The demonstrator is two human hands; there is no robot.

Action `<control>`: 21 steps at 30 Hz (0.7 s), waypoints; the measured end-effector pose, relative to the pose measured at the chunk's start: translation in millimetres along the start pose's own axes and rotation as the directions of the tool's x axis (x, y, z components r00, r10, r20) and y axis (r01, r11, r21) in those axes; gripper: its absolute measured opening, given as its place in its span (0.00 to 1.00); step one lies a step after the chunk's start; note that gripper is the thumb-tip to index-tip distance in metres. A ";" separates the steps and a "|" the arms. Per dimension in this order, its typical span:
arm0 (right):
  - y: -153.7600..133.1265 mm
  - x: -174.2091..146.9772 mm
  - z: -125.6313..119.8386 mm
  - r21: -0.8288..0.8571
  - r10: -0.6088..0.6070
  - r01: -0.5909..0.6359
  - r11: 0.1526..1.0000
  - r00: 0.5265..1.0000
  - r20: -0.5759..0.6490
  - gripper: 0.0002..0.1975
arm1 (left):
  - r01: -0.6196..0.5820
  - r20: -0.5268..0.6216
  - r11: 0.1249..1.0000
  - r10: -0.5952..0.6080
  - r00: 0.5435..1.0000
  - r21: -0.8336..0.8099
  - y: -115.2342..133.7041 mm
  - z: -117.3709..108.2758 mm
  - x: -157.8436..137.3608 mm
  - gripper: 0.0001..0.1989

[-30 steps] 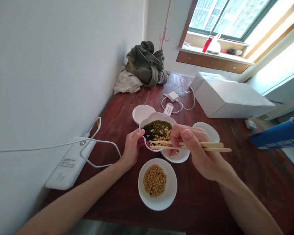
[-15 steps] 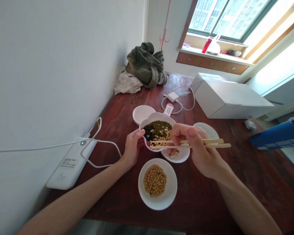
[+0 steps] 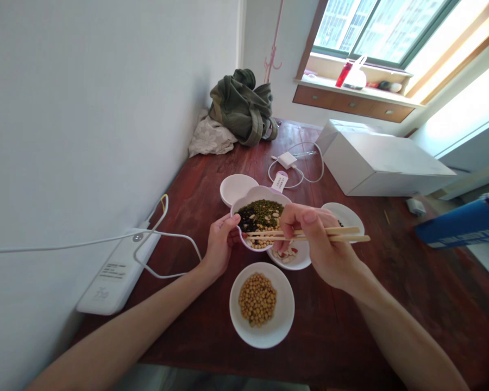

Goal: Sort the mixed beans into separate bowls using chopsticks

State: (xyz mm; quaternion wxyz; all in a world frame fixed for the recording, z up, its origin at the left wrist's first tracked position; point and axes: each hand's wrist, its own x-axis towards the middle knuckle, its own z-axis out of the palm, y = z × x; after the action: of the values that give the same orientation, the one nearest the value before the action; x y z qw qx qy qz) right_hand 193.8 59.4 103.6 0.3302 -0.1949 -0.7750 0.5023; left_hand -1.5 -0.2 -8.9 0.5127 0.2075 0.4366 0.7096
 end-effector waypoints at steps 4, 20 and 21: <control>-5.9 -2.2 -6.9 -0.053 0.007 -0.005 0.999 1.000 0.027 0.32 | -0.002 -0.009 1.000 0.002 1.000 0.001 -0.8 -0.5 0.7 0.21; -7.2 -0.9 -3.6 -0.092 -0.063 0.068 0.993 0.996 0.055 0.27 | 0.009 0.003 1.000 -0.009 1.000 0.017 -1.0 -0.7 -0.3 0.22; -8.2 -0.9 -4.5 -0.099 -0.073 0.079 0.992 0.995 0.063 0.27 | 0.008 0.006 1.000 -0.008 1.000 0.016 -1.0 -0.6 -0.2 0.21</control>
State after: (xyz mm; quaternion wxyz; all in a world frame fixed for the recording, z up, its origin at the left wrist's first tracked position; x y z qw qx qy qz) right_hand 197.9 58.3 112.0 0.3154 -0.1669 -0.8159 0.4550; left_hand -1.3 -0.5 -10.0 0.5151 0.2118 0.4416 0.7034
